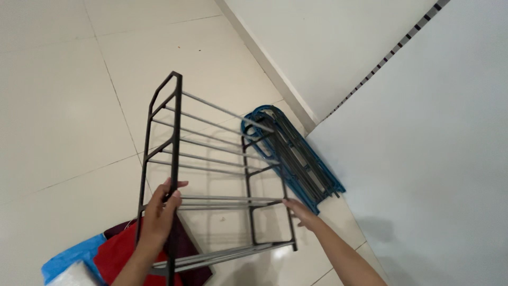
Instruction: The person assembles a metal shelving unit by inserting horizontal metal rods into the slots of two vertical black frames. They align the rods, slide them into place, and adjust the frames to ensure stability.
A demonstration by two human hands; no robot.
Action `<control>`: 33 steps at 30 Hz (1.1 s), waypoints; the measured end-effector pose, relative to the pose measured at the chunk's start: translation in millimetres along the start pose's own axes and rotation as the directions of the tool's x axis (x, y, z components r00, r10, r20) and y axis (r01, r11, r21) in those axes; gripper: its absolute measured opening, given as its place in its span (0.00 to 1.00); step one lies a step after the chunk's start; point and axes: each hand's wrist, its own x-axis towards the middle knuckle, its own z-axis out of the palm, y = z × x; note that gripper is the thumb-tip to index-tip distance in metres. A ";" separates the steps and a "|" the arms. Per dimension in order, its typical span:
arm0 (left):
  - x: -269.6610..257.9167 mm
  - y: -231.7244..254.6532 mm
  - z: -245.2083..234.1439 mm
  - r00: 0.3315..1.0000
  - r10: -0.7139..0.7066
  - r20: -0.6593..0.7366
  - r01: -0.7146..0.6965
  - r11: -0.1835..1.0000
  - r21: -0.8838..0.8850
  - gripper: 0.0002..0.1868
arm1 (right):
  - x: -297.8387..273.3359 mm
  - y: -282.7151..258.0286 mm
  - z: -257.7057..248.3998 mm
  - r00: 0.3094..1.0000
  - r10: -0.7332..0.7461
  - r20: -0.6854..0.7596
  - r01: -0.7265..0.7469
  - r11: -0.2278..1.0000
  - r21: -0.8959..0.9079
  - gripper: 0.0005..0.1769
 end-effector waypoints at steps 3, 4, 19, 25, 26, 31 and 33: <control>12.4 -15.0 -22.0 1.000 -0.016 0.014 0.018 0.994 -0.104 0.15 | -14.3 3.1 -8.8 0.993 -0.112 0.039 0.098 0.962 0.254 0.34; 18.7 -23.2 -30.6 1.000 -0.022 0.003 0.022 0.992 -0.126 0.15 | -17.2 -5.4 -17.1 0.981 -0.193 -0.007 0.187 0.943 0.276 0.31; 63.5 -93.3 -23.1 0.957 -0.270 0.104 0.218 0.910 0.352 0.37 | -194.1 -188.9 0.5 0.756 -0.655 0.003 0.629 0.728 0.273 0.39; 58.1 -70.5 6.2 0.983 -0.124 0.136 0.070 0.935 0.348 0.32 | -190.5 -188.1 80.2 0.855 -0.508 0.106 0.514 0.858 -0.029 0.35; 56.6 -70.1 7.0 0.981 -0.133 0.143 0.077 0.935 0.345 0.31 | -189.3 -183.4 88.2 0.831 -0.536 0.148 0.536 0.843 0.043 0.38; 50.0 -74.1 8.2 0.979 -0.151 0.137 0.103 0.946 0.306 0.29 | -180.5 -184.3 118.3 0.671 -0.678 0.301 0.682 0.723 0.109 0.44; 46.3 -69.6 8.8 0.982 -0.157 0.103 0.117 0.941 0.317 0.29 | -177.3 -192.5 115.7 0.696 -0.614 0.371 0.690 0.716 -0.108 0.37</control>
